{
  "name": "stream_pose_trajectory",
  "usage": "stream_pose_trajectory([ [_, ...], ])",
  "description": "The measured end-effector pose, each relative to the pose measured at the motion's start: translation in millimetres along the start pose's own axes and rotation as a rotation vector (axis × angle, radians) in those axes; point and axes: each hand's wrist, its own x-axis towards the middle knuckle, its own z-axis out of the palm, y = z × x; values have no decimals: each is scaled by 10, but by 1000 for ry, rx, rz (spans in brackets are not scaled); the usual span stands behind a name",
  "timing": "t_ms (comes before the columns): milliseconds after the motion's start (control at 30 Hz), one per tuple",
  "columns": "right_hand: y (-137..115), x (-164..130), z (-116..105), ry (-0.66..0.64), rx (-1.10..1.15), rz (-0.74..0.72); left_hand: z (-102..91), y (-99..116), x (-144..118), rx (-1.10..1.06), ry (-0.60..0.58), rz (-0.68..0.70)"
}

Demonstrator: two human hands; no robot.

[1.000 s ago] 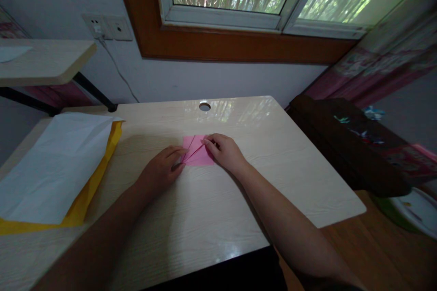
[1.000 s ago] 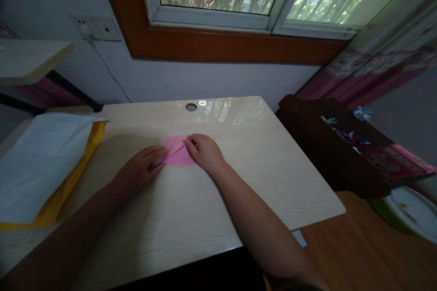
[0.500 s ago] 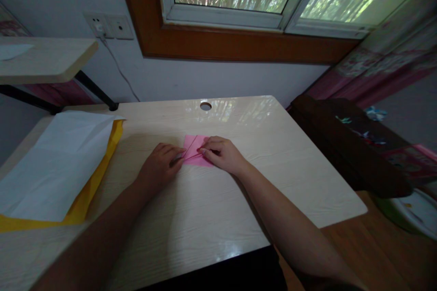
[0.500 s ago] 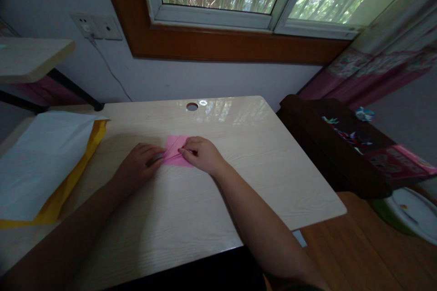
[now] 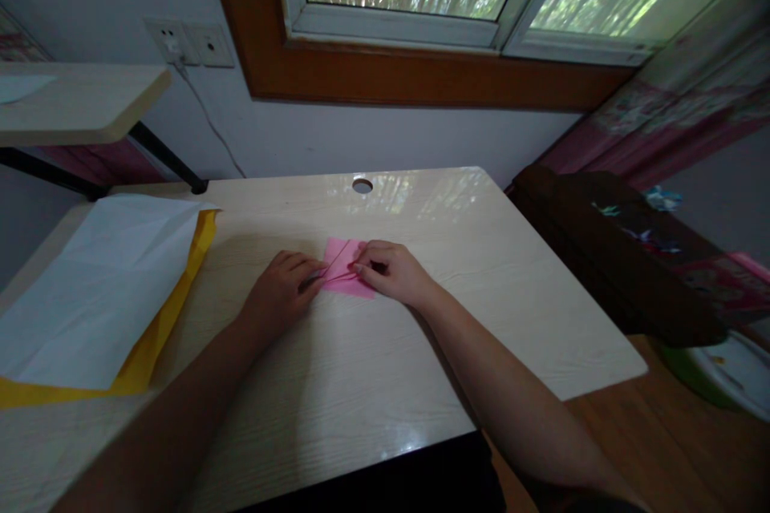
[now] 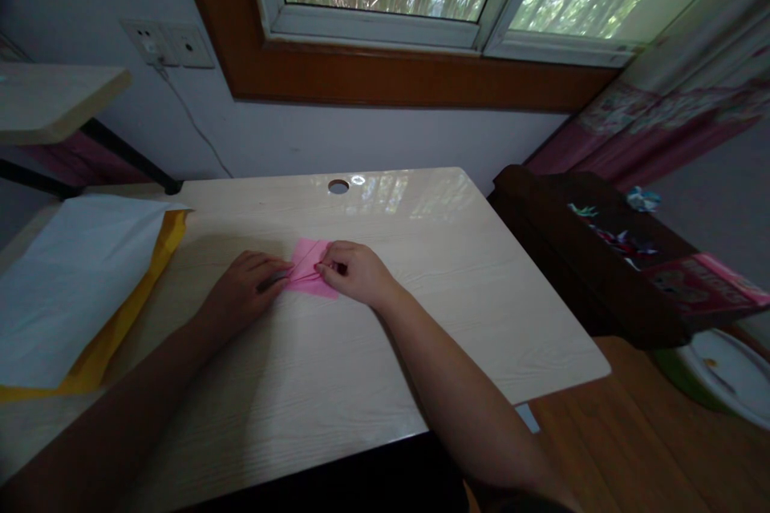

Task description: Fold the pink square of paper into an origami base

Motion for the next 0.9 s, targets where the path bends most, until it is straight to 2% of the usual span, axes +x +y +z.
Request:
stream_pose_trajectory([
  [467,-74,-10,-20,-58,11,-32,-25,28,9,-16,5,-9],
  [900,-12,-7,36,-43,-21,-153,-4,-19,-11,-49,-17,-23],
])
